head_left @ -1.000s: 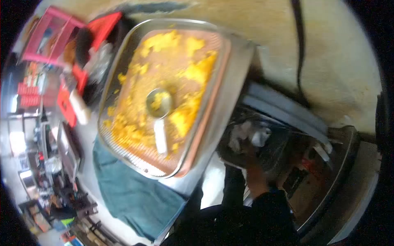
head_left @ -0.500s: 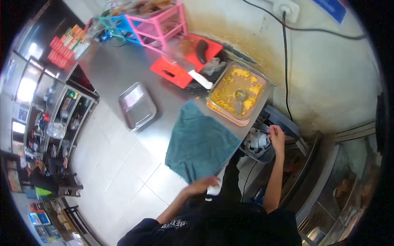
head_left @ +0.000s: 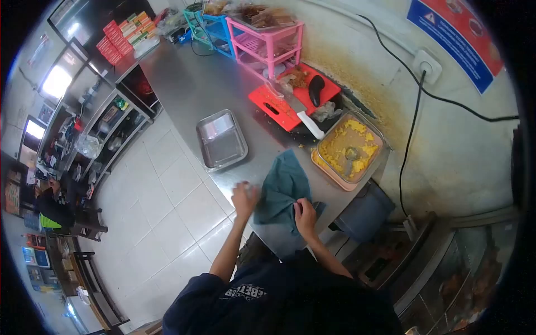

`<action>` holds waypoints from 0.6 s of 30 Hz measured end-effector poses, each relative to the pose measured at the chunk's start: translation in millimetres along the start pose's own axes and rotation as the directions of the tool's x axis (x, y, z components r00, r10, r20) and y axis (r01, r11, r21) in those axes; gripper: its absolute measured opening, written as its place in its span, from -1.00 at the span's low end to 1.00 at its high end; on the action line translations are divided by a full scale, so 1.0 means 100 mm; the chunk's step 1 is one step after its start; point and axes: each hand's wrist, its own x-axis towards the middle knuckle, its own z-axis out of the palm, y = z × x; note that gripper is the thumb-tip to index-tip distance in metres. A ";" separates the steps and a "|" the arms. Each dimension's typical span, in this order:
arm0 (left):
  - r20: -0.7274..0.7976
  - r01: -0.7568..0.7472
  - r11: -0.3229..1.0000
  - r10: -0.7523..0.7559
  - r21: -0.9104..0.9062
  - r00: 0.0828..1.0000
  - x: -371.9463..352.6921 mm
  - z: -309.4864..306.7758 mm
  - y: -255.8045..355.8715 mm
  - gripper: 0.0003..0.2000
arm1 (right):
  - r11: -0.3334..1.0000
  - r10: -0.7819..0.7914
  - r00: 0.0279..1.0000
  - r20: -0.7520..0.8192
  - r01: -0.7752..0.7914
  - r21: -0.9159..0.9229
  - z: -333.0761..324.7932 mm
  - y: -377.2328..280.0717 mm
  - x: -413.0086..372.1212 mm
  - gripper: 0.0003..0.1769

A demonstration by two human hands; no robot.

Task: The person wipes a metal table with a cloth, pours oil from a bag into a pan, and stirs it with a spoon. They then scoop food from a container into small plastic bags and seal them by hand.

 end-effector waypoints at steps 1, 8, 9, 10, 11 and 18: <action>-0.197 -0.052 0.993 0.073 0.110 0.978 0.22 -0.03 -0.22 -0.60 | 0.986 -0.167 0.985 -0.051 0.167 -0.009 0.08 -0.04 -0.03 -0.55; -0.399 0.235 0.966 -0.176 0.104 0.900 1.98 -0.33 -1.44 -0.52 | 0.609 -0.406 0.895 0.183 0.414 -0.677 0.46 -0.53 0.27 -0.38; -0.135 0.220 0.975 -0.213 0.038 0.968 2.16 -0.33 -1.67 -0.60 | 0.584 -0.429 0.869 0.247 0.476 -0.658 0.59 -0.54 0.41 -0.37; 0.143 0.220 0.975 -0.214 -0.025 0.966 2.32 -0.35 -1.85 -0.66 | 0.569 -0.411 0.865 0.287 0.490 -0.660 0.73 -0.62 0.53 -0.35; 0.063 0.149 0.986 -0.144 -0.080 0.988 2.46 -0.39 -2.04 -0.72 | 0.574 -0.411 0.872 0.267 0.475 -0.667 0.88 -0.72 0.73 -0.35; -0.098 0.271 0.959 -0.278 -0.078 0.955 2.88 -1.81 -2.76 -0.79 | 0.422 -0.544 0.646 0.536 0.762 -0.491 2.14 -1.76 2.66 -0.31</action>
